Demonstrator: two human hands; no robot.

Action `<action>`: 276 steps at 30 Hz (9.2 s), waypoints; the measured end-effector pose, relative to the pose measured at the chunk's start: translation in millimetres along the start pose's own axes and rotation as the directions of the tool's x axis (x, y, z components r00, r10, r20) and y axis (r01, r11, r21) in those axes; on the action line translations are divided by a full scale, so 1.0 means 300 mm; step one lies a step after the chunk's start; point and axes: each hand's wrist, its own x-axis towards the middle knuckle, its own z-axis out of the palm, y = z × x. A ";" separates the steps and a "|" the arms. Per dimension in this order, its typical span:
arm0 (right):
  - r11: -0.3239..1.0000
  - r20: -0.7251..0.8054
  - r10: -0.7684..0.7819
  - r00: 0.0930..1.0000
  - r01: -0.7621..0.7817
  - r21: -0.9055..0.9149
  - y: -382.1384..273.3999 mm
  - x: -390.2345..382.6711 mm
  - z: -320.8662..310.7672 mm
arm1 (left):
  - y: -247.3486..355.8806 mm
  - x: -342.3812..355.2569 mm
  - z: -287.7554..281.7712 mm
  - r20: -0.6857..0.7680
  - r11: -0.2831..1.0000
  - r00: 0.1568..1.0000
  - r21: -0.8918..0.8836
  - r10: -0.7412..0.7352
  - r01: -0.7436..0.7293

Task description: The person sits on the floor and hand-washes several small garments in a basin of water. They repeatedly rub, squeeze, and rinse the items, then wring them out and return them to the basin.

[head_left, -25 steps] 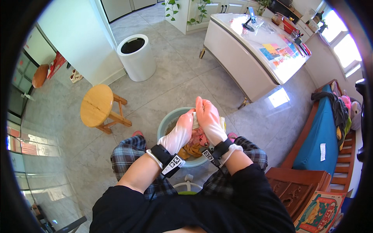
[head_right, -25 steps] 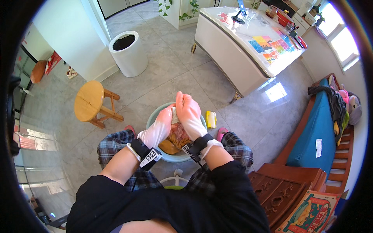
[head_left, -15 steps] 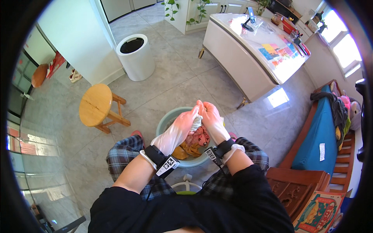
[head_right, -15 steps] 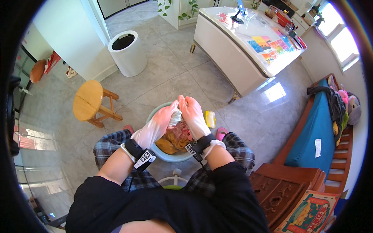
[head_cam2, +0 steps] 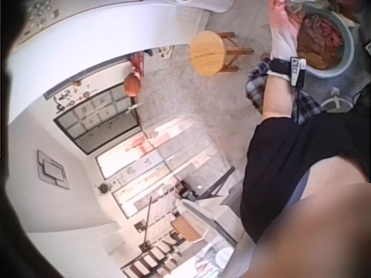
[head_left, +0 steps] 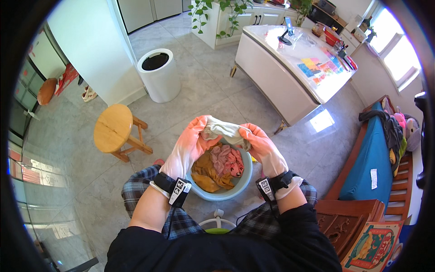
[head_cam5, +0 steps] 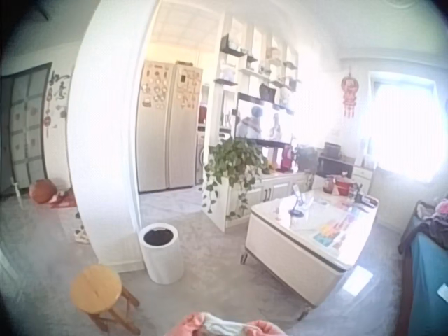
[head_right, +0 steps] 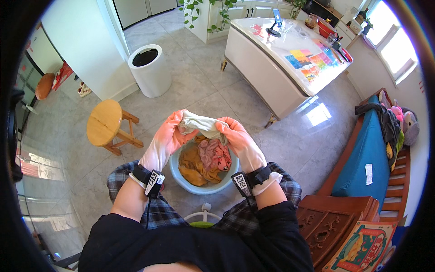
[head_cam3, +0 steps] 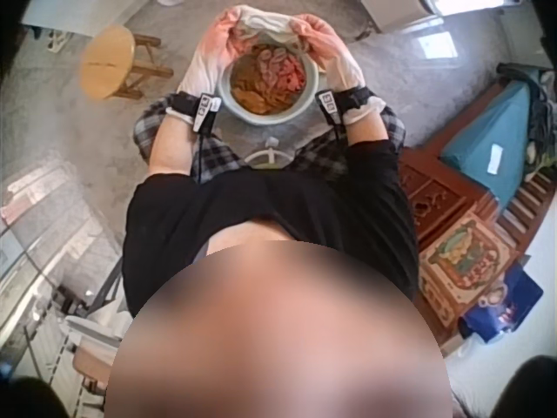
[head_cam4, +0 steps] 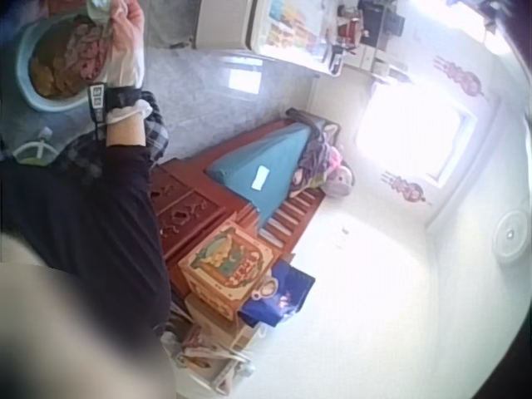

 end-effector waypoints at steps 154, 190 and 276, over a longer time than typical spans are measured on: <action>0.723 -0.015 0.422 0.907 -0.346 -0.597 0.625 0.122 -0.121 | -0.469 -0.143 -0.519 -0.594 0.844 0.772 0.279 -0.224 0.459; 0.829 -0.051 0.508 0.860 -0.505 -0.240 0.466 0.176 -0.147 | -0.430 -0.159 -0.365 -0.394 0.993 0.919 -0.100 0.014 -0.058; 0.798 -0.193 0.576 0.794 -0.598 -0.075 0.598 0.241 -0.282 | -0.582 -0.037 -0.583 -0.641 0.992 0.757 -0.086 -0.123 0.089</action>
